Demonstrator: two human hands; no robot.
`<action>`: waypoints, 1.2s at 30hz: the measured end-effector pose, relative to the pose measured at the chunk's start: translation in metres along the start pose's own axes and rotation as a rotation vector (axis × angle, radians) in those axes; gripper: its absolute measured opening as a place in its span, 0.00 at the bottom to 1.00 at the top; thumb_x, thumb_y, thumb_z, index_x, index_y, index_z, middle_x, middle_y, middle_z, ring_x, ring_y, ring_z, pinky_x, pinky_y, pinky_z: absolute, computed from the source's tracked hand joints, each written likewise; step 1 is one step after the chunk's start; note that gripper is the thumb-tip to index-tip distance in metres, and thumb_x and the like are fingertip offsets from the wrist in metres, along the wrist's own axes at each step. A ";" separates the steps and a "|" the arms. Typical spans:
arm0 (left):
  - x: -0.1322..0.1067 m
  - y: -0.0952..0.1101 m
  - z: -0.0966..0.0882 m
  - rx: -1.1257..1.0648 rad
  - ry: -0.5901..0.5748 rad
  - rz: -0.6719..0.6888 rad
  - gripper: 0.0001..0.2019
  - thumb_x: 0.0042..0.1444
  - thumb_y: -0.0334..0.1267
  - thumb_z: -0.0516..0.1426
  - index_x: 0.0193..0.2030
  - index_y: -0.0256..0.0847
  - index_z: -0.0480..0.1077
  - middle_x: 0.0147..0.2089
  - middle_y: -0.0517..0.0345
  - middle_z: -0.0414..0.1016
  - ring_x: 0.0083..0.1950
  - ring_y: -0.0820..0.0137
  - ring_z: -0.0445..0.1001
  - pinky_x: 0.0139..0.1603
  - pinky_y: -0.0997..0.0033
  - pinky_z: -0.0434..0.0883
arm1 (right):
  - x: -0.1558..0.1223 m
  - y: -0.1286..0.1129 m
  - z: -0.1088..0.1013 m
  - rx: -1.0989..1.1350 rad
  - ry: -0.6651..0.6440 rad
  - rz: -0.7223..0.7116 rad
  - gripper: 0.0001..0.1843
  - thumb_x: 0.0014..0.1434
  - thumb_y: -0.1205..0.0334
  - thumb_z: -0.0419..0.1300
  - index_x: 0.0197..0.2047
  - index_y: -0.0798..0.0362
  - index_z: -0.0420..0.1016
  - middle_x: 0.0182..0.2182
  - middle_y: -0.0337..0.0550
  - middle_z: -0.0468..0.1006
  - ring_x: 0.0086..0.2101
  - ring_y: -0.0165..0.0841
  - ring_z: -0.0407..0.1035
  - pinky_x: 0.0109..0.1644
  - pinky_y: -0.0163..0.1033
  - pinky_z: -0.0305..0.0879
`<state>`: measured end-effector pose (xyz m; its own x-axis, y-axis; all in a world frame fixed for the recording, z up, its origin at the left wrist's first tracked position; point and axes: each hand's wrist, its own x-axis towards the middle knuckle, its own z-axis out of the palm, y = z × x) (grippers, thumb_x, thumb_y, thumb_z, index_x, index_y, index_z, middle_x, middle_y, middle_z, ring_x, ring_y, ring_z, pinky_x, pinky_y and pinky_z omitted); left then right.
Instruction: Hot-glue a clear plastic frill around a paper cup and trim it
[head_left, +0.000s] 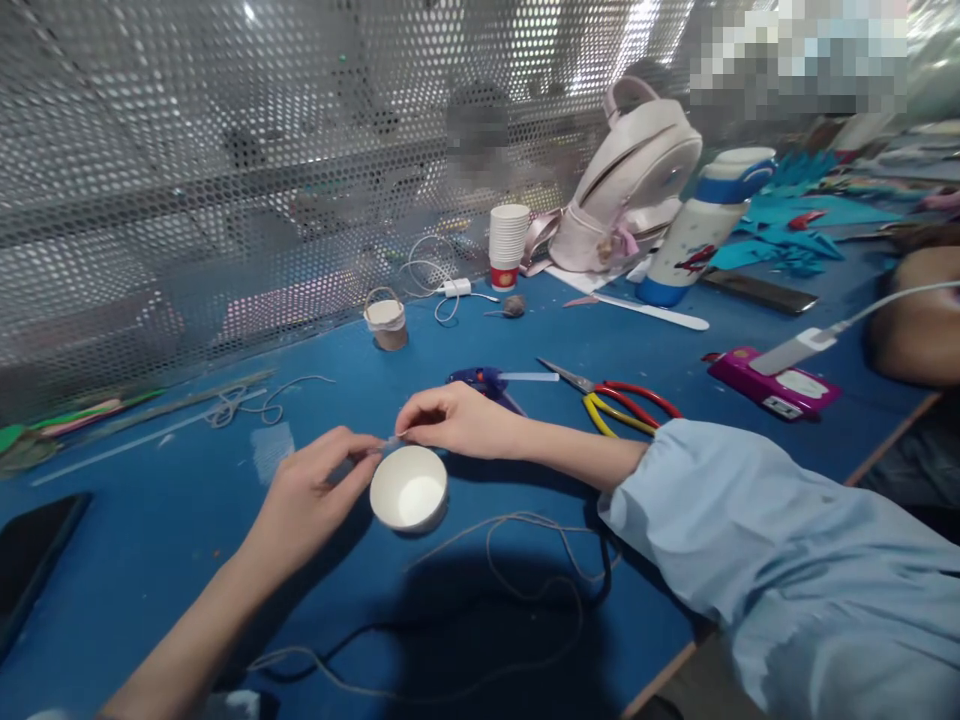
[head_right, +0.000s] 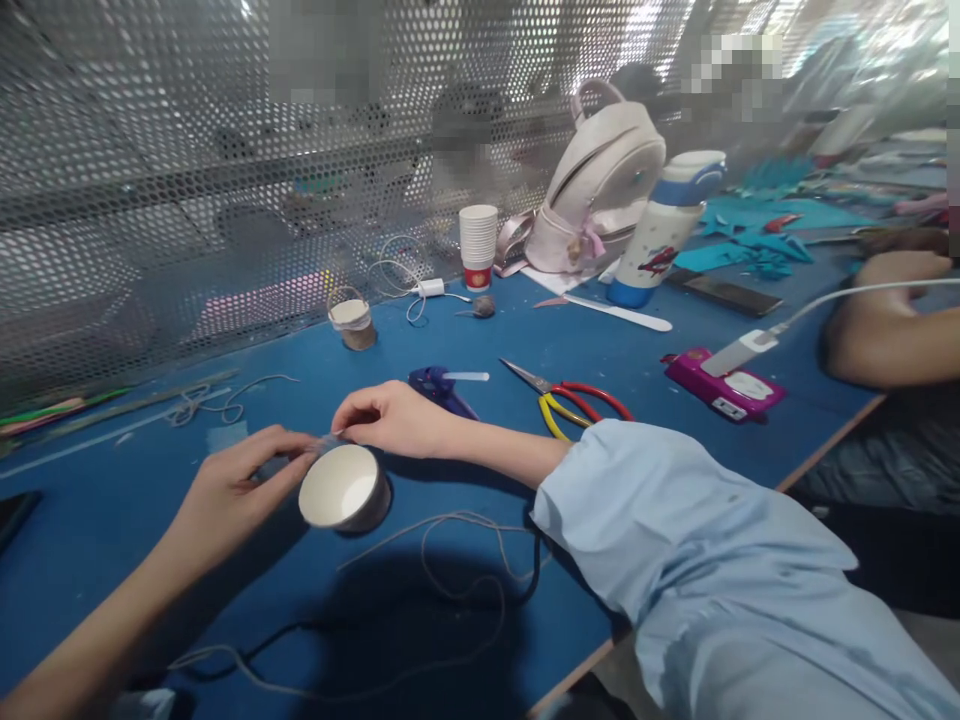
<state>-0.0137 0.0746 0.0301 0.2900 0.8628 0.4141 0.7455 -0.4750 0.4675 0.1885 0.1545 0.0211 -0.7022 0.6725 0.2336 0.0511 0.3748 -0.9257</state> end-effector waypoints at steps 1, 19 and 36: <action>-0.001 0.001 0.001 -0.003 0.005 0.010 0.08 0.61 0.40 0.55 0.37 0.43 0.75 0.32 0.62 0.77 0.33 0.73 0.75 0.34 0.75 0.69 | -0.001 0.000 0.000 -0.006 -0.003 0.002 0.05 0.54 0.73 0.59 0.32 0.57 0.76 0.30 0.37 0.77 0.33 0.27 0.70 0.42 0.34 0.65; -0.012 0.002 -0.006 0.117 0.092 0.122 0.05 0.62 0.35 0.55 0.38 0.43 0.73 0.36 0.62 0.79 0.37 0.73 0.78 0.39 0.77 0.72 | 0.010 -0.011 0.005 -0.001 -0.061 0.025 0.11 0.52 0.77 0.56 0.31 0.56 0.78 0.28 0.35 0.78 0.30 0.25 0.70 0.39 0.31 0.65; -0.029 0.008 0.007 0.318 0.183 0.265 0.07 0.62 0.31 0.54 0.43 0.39 0.73 0.36 0.55 0.79 0.37 0.70 0.77 0.40 0.72 0.73 | 0.013 -0.014 0.007 -0.035 -0.126 0.113 0.12 0.53 0.76 0.54 0.32 0.57 0.78 0.29 0.36 0.78 0.30 0.24 0.67 0.36 0.30 0.63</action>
<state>-0.0119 0.0472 0.0170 0.4063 0.6599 0.6321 0.8153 -0.5741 0.0752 0.1738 0.1536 0.0350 -0.7740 0.6271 0.0873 0.1582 0.3250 -0.9324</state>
